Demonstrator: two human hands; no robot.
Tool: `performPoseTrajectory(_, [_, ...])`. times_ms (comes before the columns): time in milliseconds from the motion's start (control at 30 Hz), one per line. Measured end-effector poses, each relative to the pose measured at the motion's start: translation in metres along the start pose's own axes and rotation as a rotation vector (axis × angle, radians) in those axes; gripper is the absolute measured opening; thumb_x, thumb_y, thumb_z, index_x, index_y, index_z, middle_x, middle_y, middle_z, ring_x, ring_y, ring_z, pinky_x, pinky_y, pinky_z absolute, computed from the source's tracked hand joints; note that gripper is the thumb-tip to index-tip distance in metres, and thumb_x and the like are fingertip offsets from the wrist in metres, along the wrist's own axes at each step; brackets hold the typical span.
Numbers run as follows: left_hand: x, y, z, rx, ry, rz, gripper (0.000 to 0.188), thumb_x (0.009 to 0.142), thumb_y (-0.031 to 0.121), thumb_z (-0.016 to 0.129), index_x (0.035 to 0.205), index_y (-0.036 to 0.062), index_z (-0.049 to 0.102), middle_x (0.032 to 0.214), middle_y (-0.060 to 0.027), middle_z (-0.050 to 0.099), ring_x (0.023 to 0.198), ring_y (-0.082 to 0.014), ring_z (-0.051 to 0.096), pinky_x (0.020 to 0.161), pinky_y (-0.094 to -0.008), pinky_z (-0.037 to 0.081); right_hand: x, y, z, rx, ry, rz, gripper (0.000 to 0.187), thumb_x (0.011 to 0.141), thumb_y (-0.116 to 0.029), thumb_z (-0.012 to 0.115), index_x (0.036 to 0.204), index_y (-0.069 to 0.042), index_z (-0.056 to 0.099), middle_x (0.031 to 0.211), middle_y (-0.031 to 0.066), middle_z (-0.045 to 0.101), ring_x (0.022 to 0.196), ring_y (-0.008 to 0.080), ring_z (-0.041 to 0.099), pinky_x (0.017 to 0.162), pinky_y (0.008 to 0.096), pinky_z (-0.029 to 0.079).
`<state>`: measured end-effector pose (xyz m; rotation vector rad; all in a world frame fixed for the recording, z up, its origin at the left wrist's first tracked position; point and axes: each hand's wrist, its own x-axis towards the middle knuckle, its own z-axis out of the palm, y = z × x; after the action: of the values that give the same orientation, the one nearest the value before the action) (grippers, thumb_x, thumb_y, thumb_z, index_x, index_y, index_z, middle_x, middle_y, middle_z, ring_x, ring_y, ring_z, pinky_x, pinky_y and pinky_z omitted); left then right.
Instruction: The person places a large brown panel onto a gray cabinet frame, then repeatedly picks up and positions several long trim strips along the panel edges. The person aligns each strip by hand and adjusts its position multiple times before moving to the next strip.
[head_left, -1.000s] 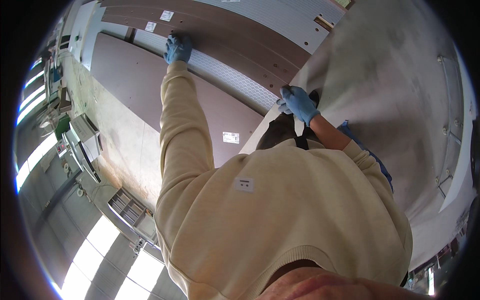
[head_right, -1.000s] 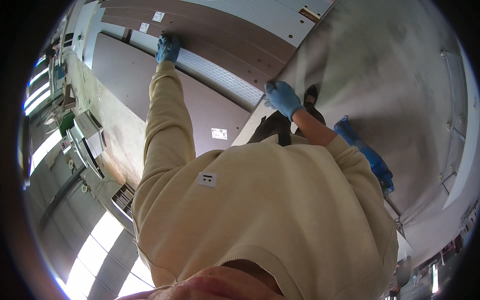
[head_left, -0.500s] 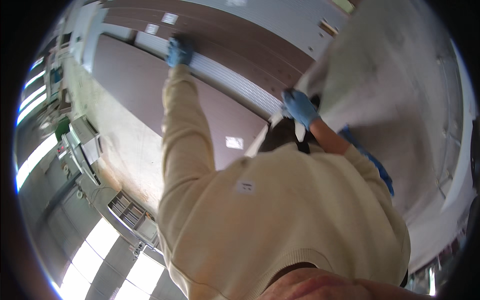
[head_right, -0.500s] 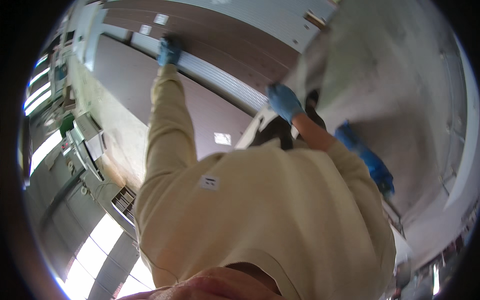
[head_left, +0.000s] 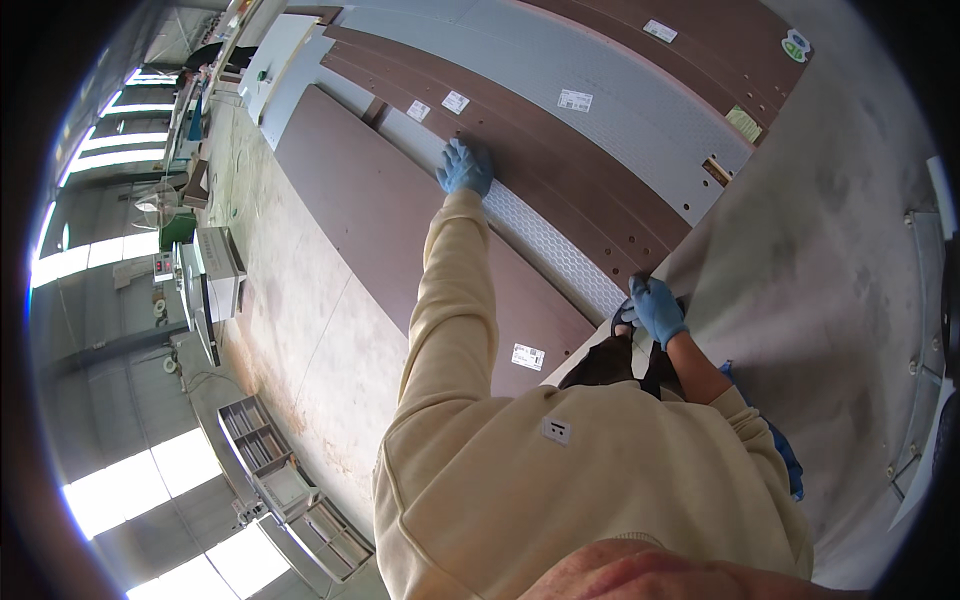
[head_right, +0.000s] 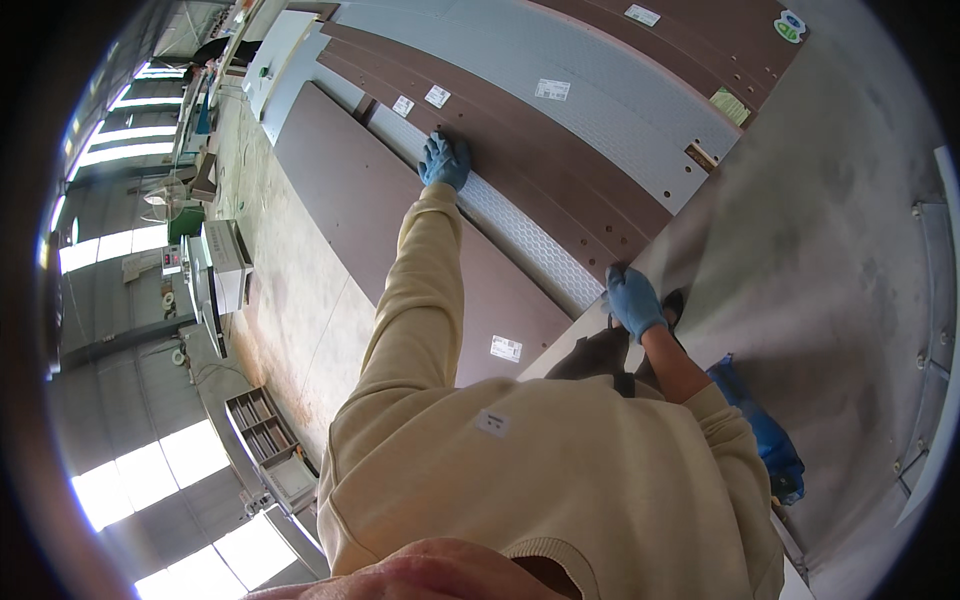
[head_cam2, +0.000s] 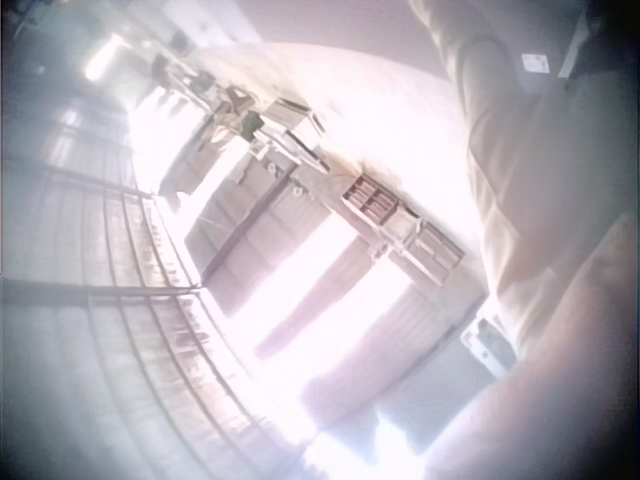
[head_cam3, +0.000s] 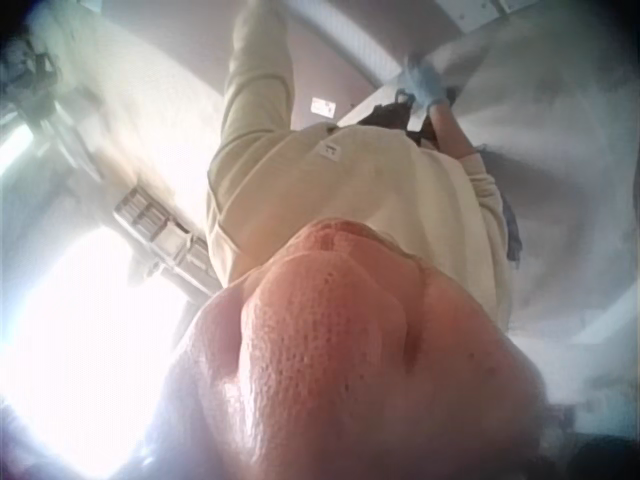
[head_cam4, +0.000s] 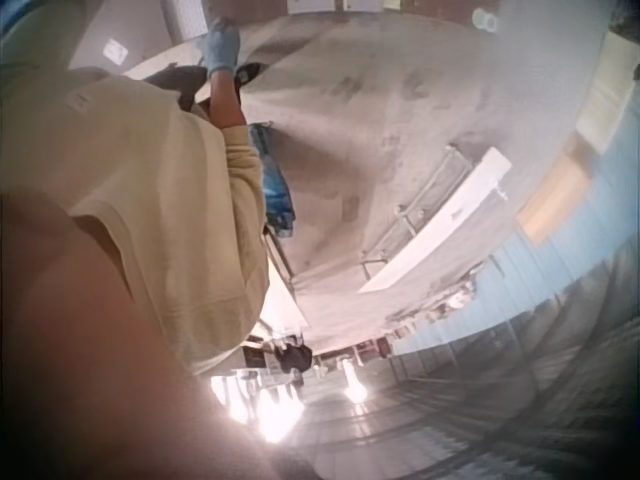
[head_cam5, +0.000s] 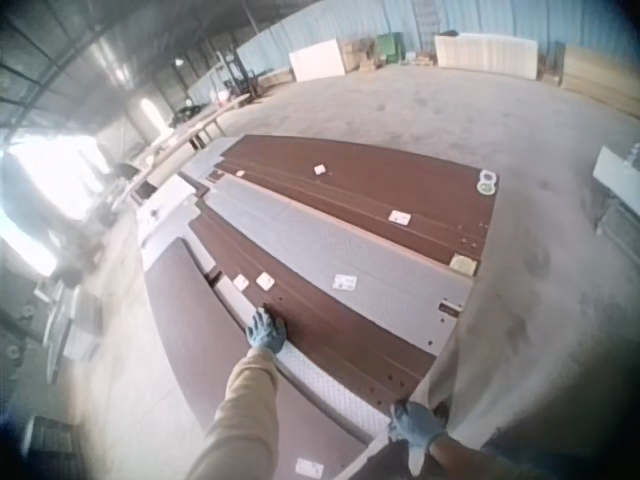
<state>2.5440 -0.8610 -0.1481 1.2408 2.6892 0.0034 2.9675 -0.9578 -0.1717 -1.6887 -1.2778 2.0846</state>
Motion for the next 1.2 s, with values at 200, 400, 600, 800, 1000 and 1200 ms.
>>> performPoseTrajectory(200, [0.005,-0.003,-0.01,0.022,0.023,-0.08,0.083,0.104,0.059,0.041,0.166,0.0065,0.024,0.173,-0.0184,0.025,0.16,-0.0369,0.022,0.127,-0.0546,0.02,-0.019,-0.002,-0.002,0.228,-0.037,0.024,0.041,0.109,-0.042,0.054,0.098,-0.002,0.061,0.074,0.0036,0.06,0.051,0.0158,0.059,0.045,0.0309,0.049])
performPoseTrajectory(400, [-0.014,0.038,0.001,0.124,0.225,0.1,0.091,0.1,0.074,0.038,0.167,0.0131,0.029,0.174,-0.0164,0.022,0.161,-0.0398,0.017,0.127,-0.0579,0.017,-0.052,0.079,-0.045,-0.155,0.159,-0.169,0.043,0.104,-0.043,0.057,0.114,-0.001,0.064,0.097,0.0114,0.064,0.086,0.0279,0.062,0.075,0.0396,0.05])
performPoseTrajectory(600, [-0.142,0.176,0.031,-0.219,0.548,0.928,0.076,0.096,0.046,0.071,0.155,0.0017,0.048,0.159,-0.0294,0.044,0.147,-0.0501,0.04,0.117,-0.0616,0.037,-0.109,0.164,-0.081,-0.395,0.469,0.003,0.065,0.101,-0.059,0.052,0.122,0.0,0.068,0.126,0.0219,0.067,0.122,0.0395,0.061,0.104,0.0495,0.047])
performPoseTrajectory(800, [-0.338,0.25,0.07,-0.592,-0.137,1.709,0.069,0.095,0.027,0.072,0.15,-0.0067,0.047,0.155,-0.0322,0.045,0.144,-0.051,0.043,0.118,-0.0563,0.038,-0.201,0.2,-0.103,-0.097,0.781,0.228,0.059,0.1,-0.052,0.054,0.131,-0.004,0.067,0.125,0.0219,0.071,0.12,0.0413,0.065,0.104,0.0504,0.049])
performPoseTrajectory(1000, [-0.46,0.256,0.099,-0.461,-0.553,1.891,0.063,0.093,0.022,0.071,0.144,-0.0083,0.05,0.151,-0.0349,0.047,0.142,-0.0522,0.044,0.119,-0.0558,0.037,-0.319,0.349,-0.16,-0.235,1.494,0.282,0.053,0.098,-0.048,0.059,0.128,-0.005,0.065,0.114,0.0214,0.072,0.096,0.0417,0.071,0.085,0.0531,0.055])
performPoseTrajectory(1200, [-0.545,0.268,0.143,-0.309,-0.716,1.882,0.062,0.093,0.022,0.071,0.142,-0.0094,0.052,0.148,-0.0352,0.051,0.141,-0.0502,0.046,0.118,-0.0535,0.039,-0.539,0.533,-0.199,-0.03,1.802,1.029,0.063,0.092,-0.049,0.067,0.138,-0.008,0.053,0.132,0.0192,0.062,0.114,0.0395,0.066,0.094,0.0521,0.053])
